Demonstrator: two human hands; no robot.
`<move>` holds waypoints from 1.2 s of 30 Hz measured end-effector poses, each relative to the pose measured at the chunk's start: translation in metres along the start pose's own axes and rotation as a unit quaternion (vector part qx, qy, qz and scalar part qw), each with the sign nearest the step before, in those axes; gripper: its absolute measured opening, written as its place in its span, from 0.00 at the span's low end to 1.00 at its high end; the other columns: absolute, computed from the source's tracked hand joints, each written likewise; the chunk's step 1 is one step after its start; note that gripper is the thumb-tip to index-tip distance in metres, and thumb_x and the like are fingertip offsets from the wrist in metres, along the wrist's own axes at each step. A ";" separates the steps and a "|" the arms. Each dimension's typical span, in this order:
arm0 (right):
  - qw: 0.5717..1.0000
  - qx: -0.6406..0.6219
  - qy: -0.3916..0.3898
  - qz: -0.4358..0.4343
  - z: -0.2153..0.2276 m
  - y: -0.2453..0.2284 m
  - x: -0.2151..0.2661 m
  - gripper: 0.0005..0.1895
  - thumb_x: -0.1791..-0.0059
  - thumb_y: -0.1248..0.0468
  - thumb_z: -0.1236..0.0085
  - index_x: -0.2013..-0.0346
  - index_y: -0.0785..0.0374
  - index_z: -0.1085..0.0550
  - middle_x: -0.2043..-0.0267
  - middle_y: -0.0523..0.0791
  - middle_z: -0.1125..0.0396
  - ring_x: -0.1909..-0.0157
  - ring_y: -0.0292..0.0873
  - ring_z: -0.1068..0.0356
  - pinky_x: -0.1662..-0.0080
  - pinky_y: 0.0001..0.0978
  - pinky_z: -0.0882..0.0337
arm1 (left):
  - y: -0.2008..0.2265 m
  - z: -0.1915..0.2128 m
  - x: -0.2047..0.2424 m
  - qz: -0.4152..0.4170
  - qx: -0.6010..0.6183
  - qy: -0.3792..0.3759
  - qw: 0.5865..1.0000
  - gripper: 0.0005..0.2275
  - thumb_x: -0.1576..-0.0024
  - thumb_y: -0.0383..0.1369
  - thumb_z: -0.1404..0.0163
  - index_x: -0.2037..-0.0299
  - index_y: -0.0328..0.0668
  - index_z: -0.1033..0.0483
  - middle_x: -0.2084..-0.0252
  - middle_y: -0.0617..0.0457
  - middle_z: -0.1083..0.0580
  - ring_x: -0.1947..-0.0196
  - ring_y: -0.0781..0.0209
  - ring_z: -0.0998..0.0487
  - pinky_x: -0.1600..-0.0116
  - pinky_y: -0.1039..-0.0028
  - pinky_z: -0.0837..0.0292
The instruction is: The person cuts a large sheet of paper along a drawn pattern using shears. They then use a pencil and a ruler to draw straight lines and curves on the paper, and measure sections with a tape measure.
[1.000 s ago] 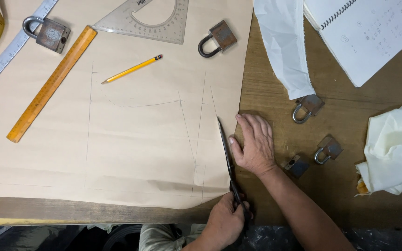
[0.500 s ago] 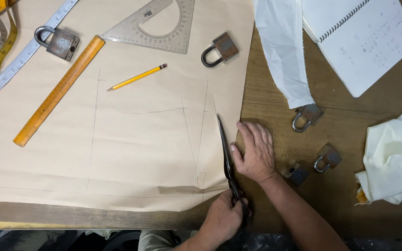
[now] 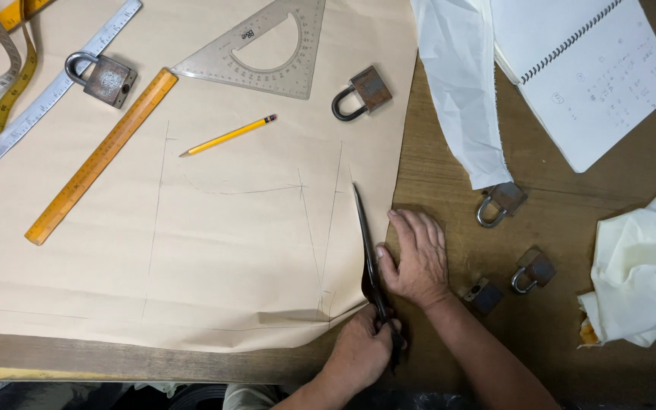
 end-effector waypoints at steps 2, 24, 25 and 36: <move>1.000 -0.001 0.000 0.001 0.000 0.000 0.000 0.32 0.48 0.49 0.57 0.35 0.66 0.33 0.37 0.54 0.36 0.35 0.57 0.38 0.33 0.54 0.41 | 0.002 0.001 0.001 0.004 -0.001 -0.002 1.000 0.07 0.41 0.37 0.56 0.59 0.52 0.24 0.64 0.60 0.18 0.61 0.66 0.18 0.53 0.76 0.25; 1.000 -0.011 0.005 -0.014 -0.004 0.004 0.001 0.34 0.46 0.44 0.62 0.35 0.65 0.33 0.37 0.53 0.35 0.36 0.57 0.37 0.33 0.55 0.41 | 0.003 0.000 -0.024 -0.039 0.138 -0.011 0.990 0.07 0.39 0.31 0.55 0.55 0.46 0.26 0.70 0.52 0.21 0.71 0.65 0.22 0.65 0.76 0.28; 1.000 -0.011 0.005 -0.014 -0.002 0.003 0.000 0.34 0.46 0.44 0.62 0.35 0.65 0.33 0.37 0.53 0.35 0.36 0.57 0.37 0.33 0.55 0.41 | 0.011 0.004 -0.019 -0.040 0.138 -0.011 0.990 0.07 0.39 0.31 0.55 0.55 0.46 0.26 0.70 0.52 0.21 0.71 0.65 0.22 0.65 0.76 0.28; 0.994 0.025 -0.103 -0.036 -0.015 0.030 -0.010 0.42 0.47 0.35 0.68 0.32 0.64 0.39 0.34 0.55 0.35 0.34 0.56 0.37 0.35 0.53 0.40 | 0.024 0.008 -0.009 -0.029 0.144 -0.024 0.989 0.04 0.39 0.31 0.57 0.61 0.43 0.30 0.72 0.50 0.21 0.73 0.64 0.24 0.66 0.77 0.30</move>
Point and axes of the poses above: each hand's wrist, its own x-axis away from the middle knuckle, its own z-axis out of the back of the hand, y = z × x, the point moved 6 cm from there along -x, towards the middle knuckle
